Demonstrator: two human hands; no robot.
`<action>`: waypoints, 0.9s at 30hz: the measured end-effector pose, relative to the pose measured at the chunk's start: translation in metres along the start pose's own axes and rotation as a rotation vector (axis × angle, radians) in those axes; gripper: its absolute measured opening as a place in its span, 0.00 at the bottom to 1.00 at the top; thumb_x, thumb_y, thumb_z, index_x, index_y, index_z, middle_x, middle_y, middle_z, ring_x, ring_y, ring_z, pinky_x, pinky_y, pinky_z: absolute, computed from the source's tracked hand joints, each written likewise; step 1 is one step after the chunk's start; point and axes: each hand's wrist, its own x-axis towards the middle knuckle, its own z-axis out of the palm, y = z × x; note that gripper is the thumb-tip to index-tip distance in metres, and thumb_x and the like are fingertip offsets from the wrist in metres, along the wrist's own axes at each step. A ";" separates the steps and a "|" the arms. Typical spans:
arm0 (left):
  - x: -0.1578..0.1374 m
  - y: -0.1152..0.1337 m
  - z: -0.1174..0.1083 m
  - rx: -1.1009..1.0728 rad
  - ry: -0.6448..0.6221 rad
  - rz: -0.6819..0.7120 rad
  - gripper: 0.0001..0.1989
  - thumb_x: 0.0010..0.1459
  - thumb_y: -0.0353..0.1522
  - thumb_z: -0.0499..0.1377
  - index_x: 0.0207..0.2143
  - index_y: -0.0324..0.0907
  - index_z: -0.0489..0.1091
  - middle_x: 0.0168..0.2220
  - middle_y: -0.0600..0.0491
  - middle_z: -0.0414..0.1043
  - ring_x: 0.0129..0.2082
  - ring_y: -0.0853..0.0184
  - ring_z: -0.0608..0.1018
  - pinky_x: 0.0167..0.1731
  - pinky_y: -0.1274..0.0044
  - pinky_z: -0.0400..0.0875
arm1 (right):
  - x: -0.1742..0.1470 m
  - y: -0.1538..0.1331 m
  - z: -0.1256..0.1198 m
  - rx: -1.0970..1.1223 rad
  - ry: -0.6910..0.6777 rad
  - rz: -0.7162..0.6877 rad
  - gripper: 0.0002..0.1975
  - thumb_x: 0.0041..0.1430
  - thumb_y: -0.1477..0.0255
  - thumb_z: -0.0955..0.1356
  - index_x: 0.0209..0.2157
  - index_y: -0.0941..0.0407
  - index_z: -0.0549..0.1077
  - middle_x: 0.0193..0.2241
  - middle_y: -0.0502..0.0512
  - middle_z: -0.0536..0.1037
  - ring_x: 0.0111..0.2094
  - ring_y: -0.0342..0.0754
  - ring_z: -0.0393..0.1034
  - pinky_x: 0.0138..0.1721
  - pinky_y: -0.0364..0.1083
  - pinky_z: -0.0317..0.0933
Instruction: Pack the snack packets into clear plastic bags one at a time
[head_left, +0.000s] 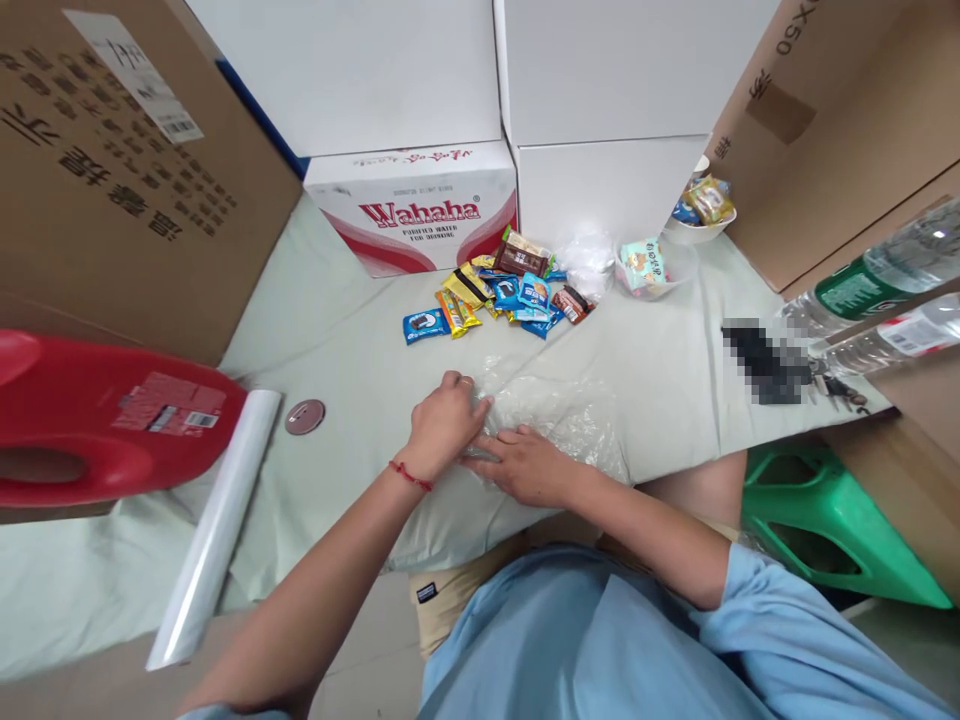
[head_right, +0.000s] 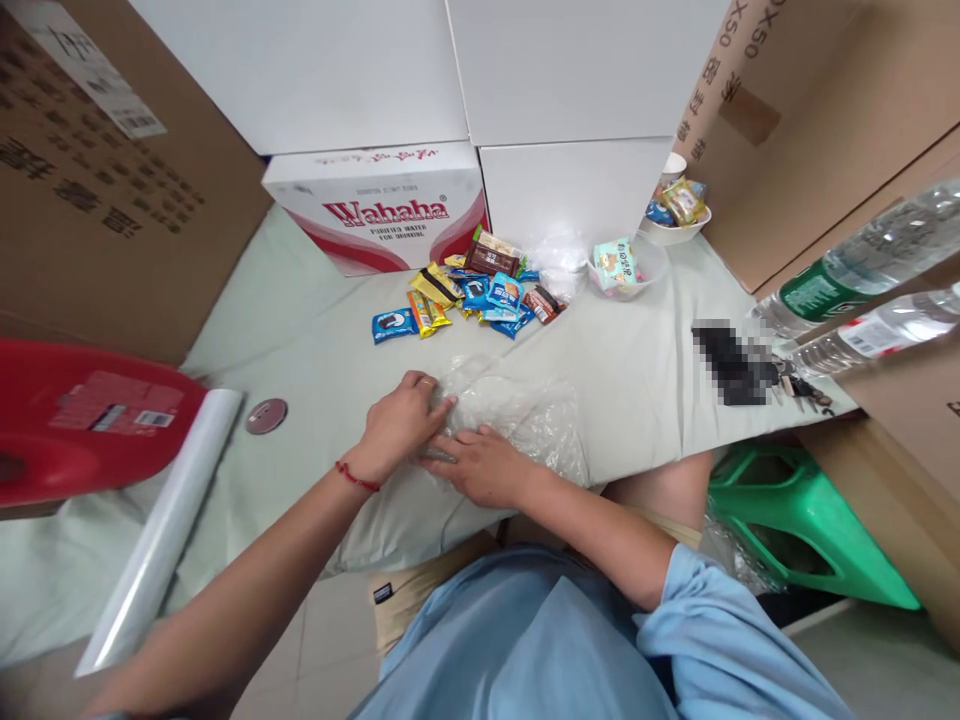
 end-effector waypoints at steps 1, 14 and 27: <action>0.001 -0.005 0.001 -0.021 0.025 -0.024 0.21 0.70 0.44 0.51 0.54 0.42 0.72 0.60 0.39 0.69 0.49 0.49 0.81 0.42 0.64 0.76 | 0.000 0.000 0.000 -0.010 -0.010 -0.011 0.25 0.73 0.74 0.62 0.69 0.47 0.66 0.72 0.55 0.64 0.52 0.54 0.68 0.49 0.54 0.63; -0.017 -0.018 0.019 0.057 0.452 0.485 0.11 0.66 0.27 0.54 0.46 0.42 0.74 0.47 0.41 0.74 0.53 0.52 0.74 0.52 0.61 0.72 | 0.005 0.002 -0.002 0.009 -0.128 -0.100 0.26 0.72 0.77 0.63 0.67 0.45 0.70 0.69 0.55 0.69 0.54 0.56 0.68 0.49 0.55 0.62; 0.006 -0.022 0.057 -0.101 0.276 0.164 0.30 0.75 0.41 0.43 0.70 0.35 0.62 0.74 0.39 0.57 0.75 0.51 0.59 0.72 0.53 0.52 | -0.037 -0.023 -0.006 0.058 -0.058 0.036 0.30 0.72 0.78 0.62 0.73 0.56 0.59 0.74 0.61 0.58 0.56 0.59 0.67 0.53 0.59 0.65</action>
